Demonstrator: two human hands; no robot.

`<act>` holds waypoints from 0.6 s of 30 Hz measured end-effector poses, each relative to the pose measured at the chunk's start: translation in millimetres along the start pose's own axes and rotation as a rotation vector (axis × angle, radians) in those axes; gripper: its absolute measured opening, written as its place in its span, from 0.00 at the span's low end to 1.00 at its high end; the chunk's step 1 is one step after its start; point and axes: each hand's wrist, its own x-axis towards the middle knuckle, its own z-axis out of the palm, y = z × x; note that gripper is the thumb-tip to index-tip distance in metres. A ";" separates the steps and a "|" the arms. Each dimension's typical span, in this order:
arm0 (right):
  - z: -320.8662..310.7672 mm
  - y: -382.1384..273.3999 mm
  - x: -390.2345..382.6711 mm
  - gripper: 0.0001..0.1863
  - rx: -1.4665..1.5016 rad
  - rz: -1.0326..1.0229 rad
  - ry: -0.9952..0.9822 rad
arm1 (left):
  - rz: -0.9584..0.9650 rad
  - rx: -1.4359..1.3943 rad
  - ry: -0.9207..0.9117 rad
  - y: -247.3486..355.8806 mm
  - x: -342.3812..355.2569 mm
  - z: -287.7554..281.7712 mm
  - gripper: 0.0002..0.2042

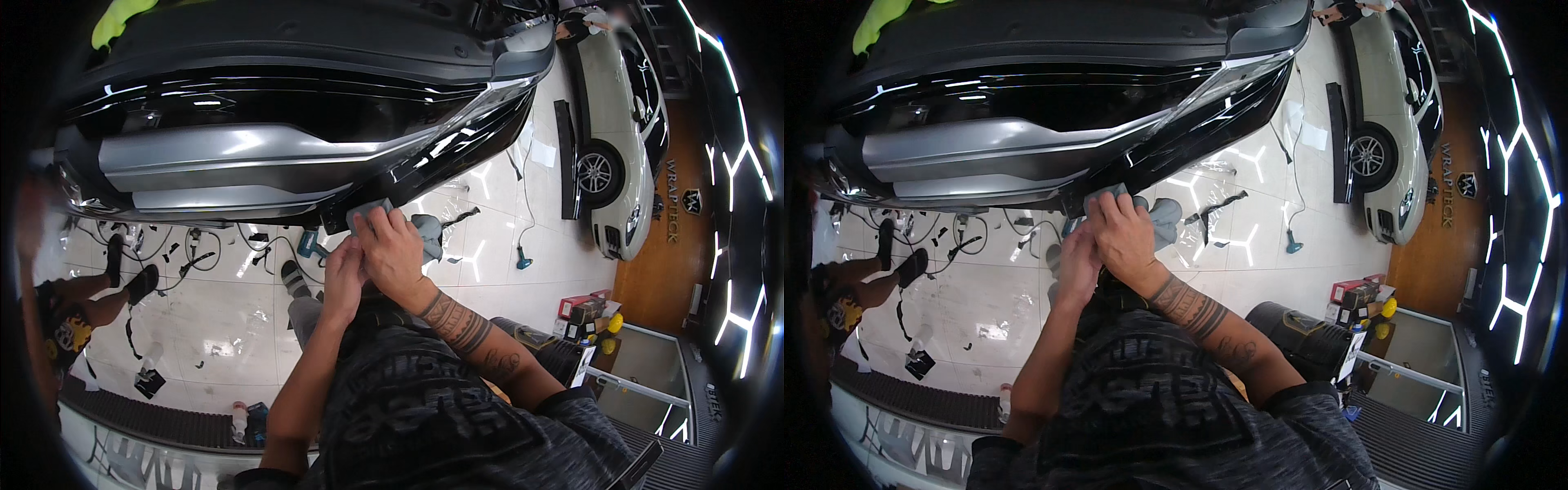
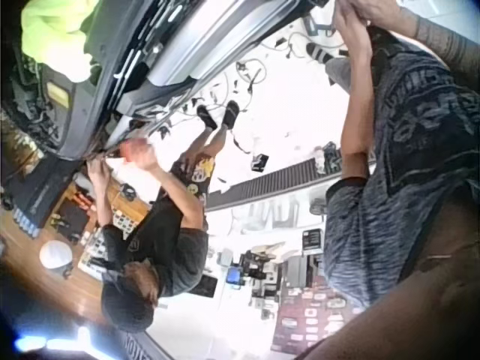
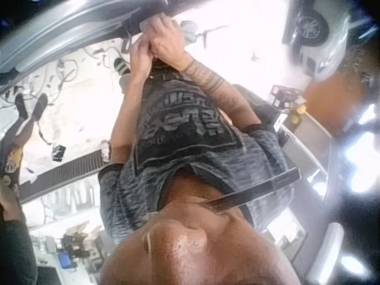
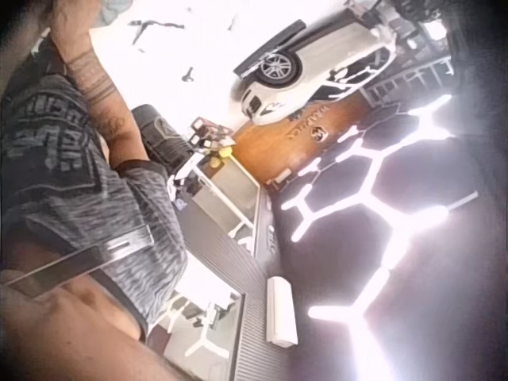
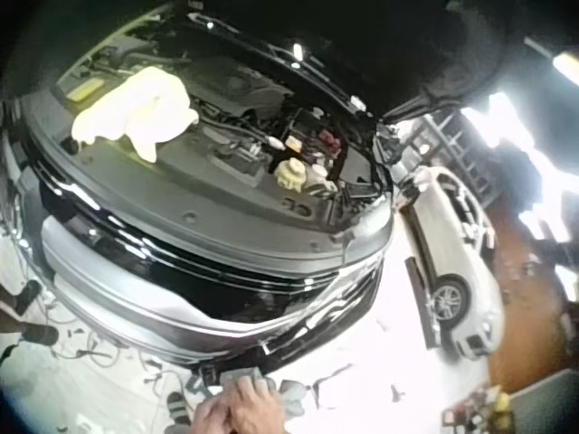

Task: The person applies a protective film to the front bumper of a black car. They use a squeegee to smooth the film, a heat gun to warm and conform it to the contours, and a cloth to wipe the surface. Another person assists by holding the film in place.

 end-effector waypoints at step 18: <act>-3.1 -10.2 8.9 0.17 0.081 0.137 -0.060 | 0.234 0.284 0.093 2.7 7.0 14.4 0.16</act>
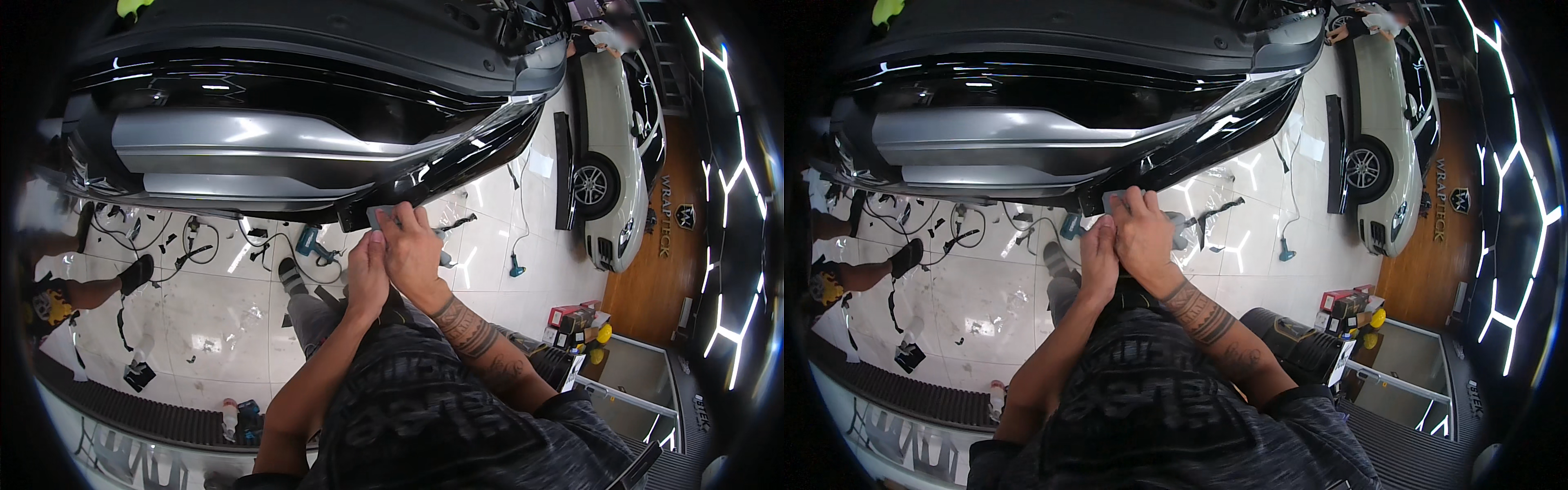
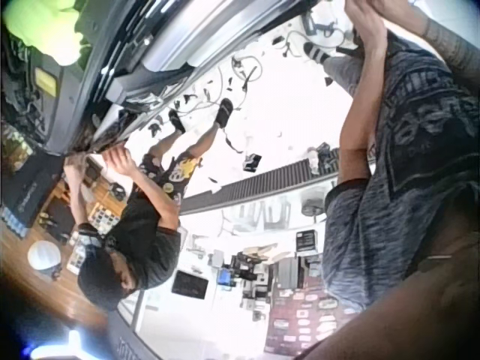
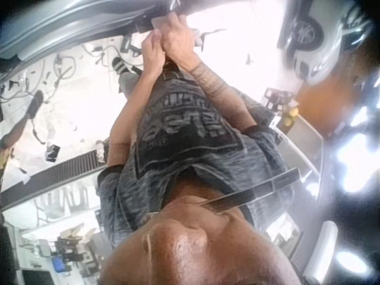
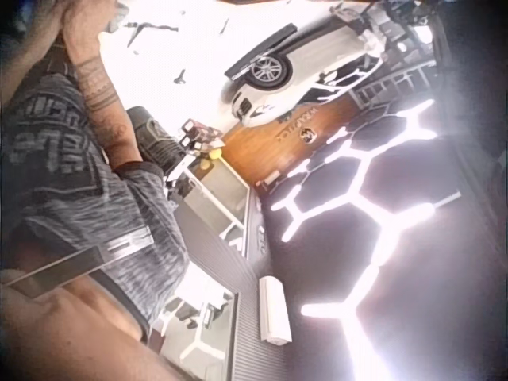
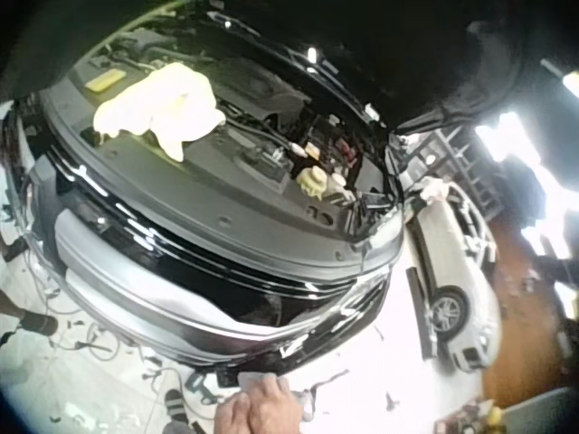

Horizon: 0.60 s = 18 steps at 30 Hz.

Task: The person applies a protective film to the front bumper of a black car. They use a squeegee to smooth the film, a heat gun to warm and conform it to the contours, and a cloth to wipe the surface. Another person assists by holding the film in place.

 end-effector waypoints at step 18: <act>-22.1 21.2 22.2 0.11 -0.167 0.013 0.015 | 0.045 -0.124 -0.006 2.9 27.9 36.9 0.18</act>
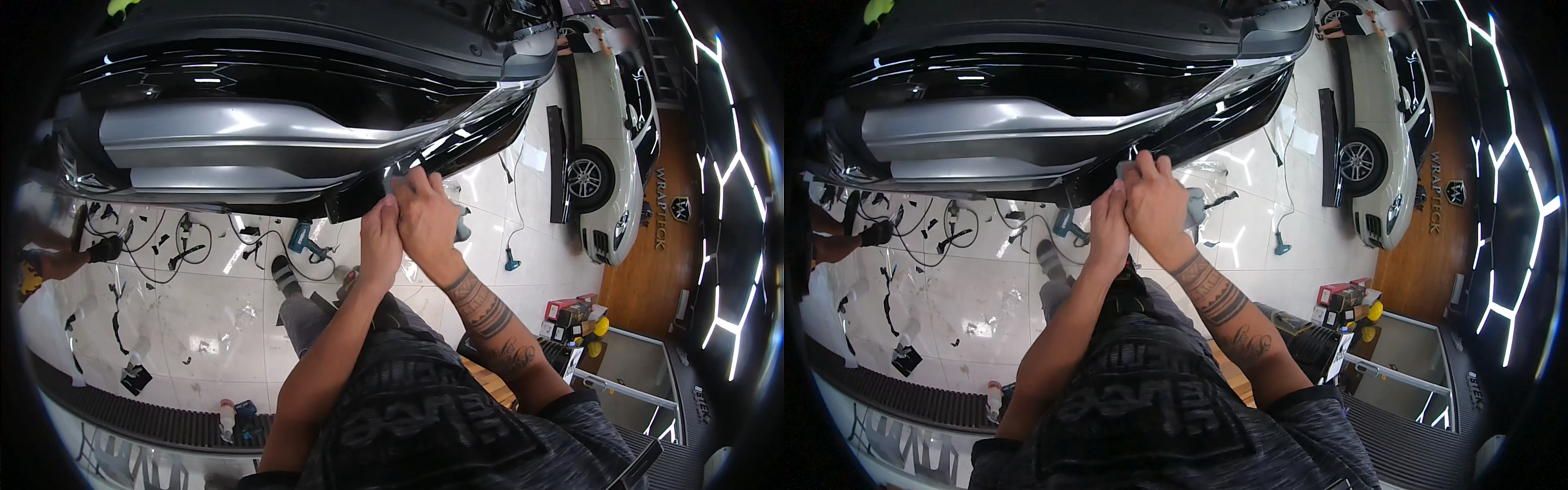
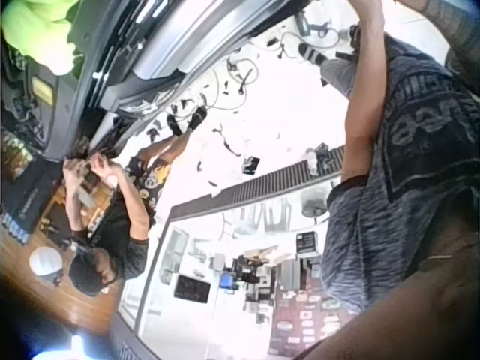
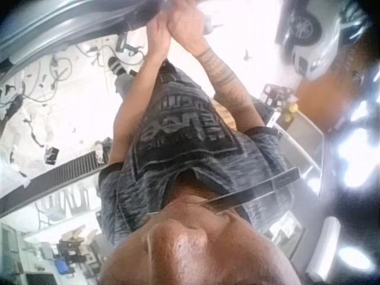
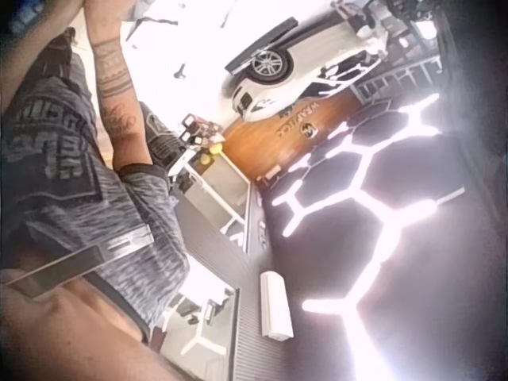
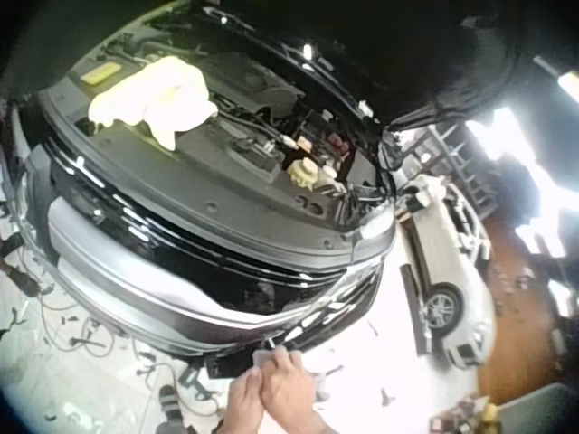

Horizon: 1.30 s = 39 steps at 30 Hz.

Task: The person applies a protective film to the front bumper of a black car. They use a squeegee to smooth the film, a heat gun to warm and conform it to the contours, and a cloth to wipe the surface. Another person assists by holding the film in place.

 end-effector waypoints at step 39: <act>-0.9 4.1 10.7 0.11 0.050 -0.020 0.057 | 0.085 0.160 -0.005 18.1 7.7 6.8 0.19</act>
